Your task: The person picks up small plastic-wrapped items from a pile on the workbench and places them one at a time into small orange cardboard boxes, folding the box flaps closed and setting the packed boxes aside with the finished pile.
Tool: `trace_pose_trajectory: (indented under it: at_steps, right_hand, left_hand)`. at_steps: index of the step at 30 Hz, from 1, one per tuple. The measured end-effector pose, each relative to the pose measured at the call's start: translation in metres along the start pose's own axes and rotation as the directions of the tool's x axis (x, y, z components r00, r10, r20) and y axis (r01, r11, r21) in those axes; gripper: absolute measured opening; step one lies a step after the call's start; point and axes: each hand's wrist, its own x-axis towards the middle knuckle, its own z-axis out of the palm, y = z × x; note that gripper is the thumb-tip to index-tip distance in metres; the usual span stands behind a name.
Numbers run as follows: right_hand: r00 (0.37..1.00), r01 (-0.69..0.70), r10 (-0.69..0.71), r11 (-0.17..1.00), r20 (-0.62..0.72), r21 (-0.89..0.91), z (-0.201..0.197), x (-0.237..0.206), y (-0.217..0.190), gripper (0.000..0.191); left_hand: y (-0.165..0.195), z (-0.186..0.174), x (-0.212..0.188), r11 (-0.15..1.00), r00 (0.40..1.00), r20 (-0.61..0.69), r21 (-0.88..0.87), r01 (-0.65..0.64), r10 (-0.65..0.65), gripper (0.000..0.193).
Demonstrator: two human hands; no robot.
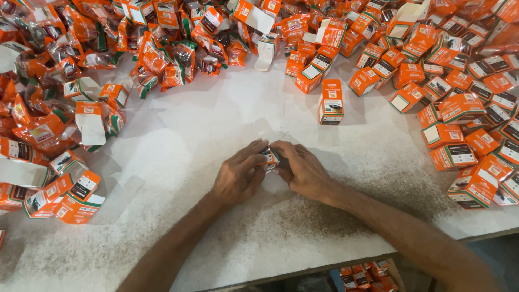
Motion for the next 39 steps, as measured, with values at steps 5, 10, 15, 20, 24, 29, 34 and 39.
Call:
trace_pose_trajectory:
  at_steps: [5, 10, 15, 20, 24, 29, 34, 39]
  right_hand:
    - [0.996, 0.045, -0.06, 0.98, -0.071, -0.192, 0.004, -0.004, -0.004, 0.041]
    - [0.999, 0.013, -0.022, 0.946, -0.024, -0.323, 0.025, -0.012, -0.022, 0.065]
    - [0.998, -0.048, 0.041, 0.982, -0.041, -0.182, 0.026, -0.012, -0.02, 0.087]
    - [0.976, -0.117, 0.102, 0.991, -0.193, -0.065, 0.004, -0.021, -0.008, 0.081]
    - [0.975, -0.189, 0.152, 0.949, -0.16, -0.253, -0.042, -0.018, 0.005, 0.066]
    - [0.95, -0.17, 0.004, 0.843, -0.311, -0.51, -0.129, -0.012, 0.023, 0.053]
    - [0.903, -0.398, -0.095, 0.182, -0.419, -0.899, -0.146, -0.022, 0.057, 0.09]
    - [0.843, -0.279, 0.439, 0.851, -0.31, 0.445, -0.089, -0.009, 0.094, 0.077]
  left_hand:
    - [0.005, 0.006, -0.004, 0.986, 0.994, 0.066, 0.142, -0.09, 0.081, 0.019]
    - [0.011, 0.01, -0.011, 0.972, 0.997, 0.071, 0.233, -0.033, 0.017, 0.026]
    - [0.018, 0.022, -0.01, 0.974, 0.997, -0.047, 0.215, 0.067, -0.059, 0.018]
    - [0.032, 0.05, 0.003, 0.988, 0.986, -0.077, -0.024, 0.149, -0.151, 0.014]
    - [0.014, 0.066, 0.037, 0.914, 0.941, -0.028, -0.25, 0.319, -0.337, 0.022]
    - [-0.023, 0.101, 0.094, 0.991, 0.993, -0.015, 0.07, 0.117, -0.116, 0.064]
    - [-0.016, 0.157, 0.127, 0.924, 0.974, 0.139, 0.363, 0.117, -0.178, 0.076]
    - [-0.023, 0.163, 0.135, 0.853, 0.911, -0.043, -0.372, 0.366, -0.409, 0.041]
